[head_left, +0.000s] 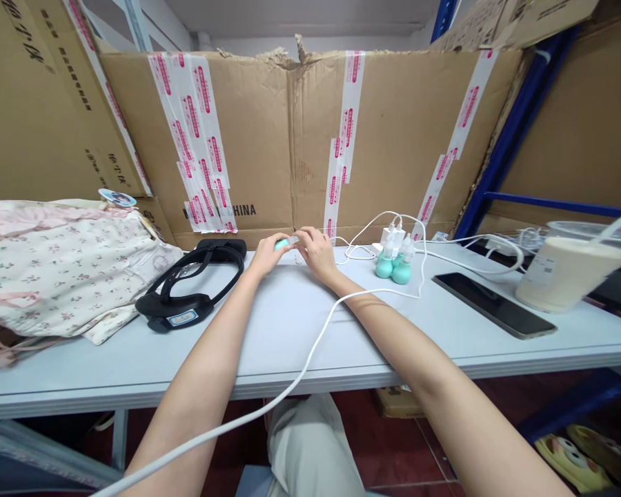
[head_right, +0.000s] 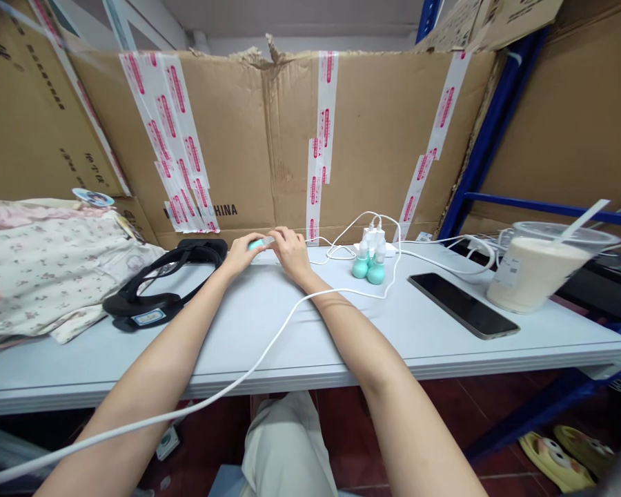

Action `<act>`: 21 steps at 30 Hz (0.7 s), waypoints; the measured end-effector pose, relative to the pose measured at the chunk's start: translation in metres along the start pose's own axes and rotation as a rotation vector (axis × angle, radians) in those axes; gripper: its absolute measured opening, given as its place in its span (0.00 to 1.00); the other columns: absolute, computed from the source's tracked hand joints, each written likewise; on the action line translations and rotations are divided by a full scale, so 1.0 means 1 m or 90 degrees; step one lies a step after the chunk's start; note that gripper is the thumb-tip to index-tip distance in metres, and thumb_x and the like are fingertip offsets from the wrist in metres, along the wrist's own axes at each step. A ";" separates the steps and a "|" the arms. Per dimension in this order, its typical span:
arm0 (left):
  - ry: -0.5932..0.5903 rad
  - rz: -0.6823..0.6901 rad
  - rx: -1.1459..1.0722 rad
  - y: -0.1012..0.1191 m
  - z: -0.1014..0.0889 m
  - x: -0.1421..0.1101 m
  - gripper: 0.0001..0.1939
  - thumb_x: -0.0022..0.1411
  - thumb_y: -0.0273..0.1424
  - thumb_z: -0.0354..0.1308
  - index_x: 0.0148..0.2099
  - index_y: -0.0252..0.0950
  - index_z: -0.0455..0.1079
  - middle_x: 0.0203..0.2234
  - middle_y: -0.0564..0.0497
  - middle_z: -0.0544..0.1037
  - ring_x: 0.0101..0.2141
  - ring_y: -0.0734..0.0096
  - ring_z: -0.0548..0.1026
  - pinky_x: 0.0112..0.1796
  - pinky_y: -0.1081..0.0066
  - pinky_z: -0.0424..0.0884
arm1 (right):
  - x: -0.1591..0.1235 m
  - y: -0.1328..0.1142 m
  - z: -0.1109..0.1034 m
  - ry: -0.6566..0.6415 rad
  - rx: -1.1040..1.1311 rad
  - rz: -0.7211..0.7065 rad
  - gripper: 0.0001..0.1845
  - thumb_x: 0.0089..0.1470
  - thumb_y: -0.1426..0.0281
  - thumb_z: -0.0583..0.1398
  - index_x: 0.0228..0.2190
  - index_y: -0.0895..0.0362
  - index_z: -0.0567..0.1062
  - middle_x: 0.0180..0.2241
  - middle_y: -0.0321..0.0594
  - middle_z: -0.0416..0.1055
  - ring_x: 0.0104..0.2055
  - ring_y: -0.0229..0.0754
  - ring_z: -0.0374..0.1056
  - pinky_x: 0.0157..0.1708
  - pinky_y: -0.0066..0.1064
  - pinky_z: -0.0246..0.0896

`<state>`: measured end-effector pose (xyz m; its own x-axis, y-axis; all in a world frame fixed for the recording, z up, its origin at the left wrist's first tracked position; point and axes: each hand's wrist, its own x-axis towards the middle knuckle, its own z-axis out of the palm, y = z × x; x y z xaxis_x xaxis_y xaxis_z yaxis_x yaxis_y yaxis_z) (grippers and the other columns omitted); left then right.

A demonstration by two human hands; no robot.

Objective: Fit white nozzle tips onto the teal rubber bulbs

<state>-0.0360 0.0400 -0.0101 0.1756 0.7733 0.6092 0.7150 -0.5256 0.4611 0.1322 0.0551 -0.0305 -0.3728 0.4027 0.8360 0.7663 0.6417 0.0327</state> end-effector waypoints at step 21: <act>-0.103 -0.041 -0.118 0.007 -0.003 -0.002 0.14 0.52 0.39 0.56 0.33 0.34 0.76 0.31 0.49 0.80 0.36 0.66 0.75 0.42 0.71 0.67 | 0.005 0.015 -0.003 -0.045 -0.026 -0.118 0.17 0.64 0.64 0.47 0.37 0.54 0.74 0.43 0.40 0.72 0.42 0.40 0.63 0.45 0.35 0.46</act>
<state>-0.0331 0.0341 -0.0062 0.2502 0.8463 0.4703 0.5948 -0.5177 0.6150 0.1434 0.0651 -0.0238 -0.5448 0.3259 0.7726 0.7010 0.6827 0.2063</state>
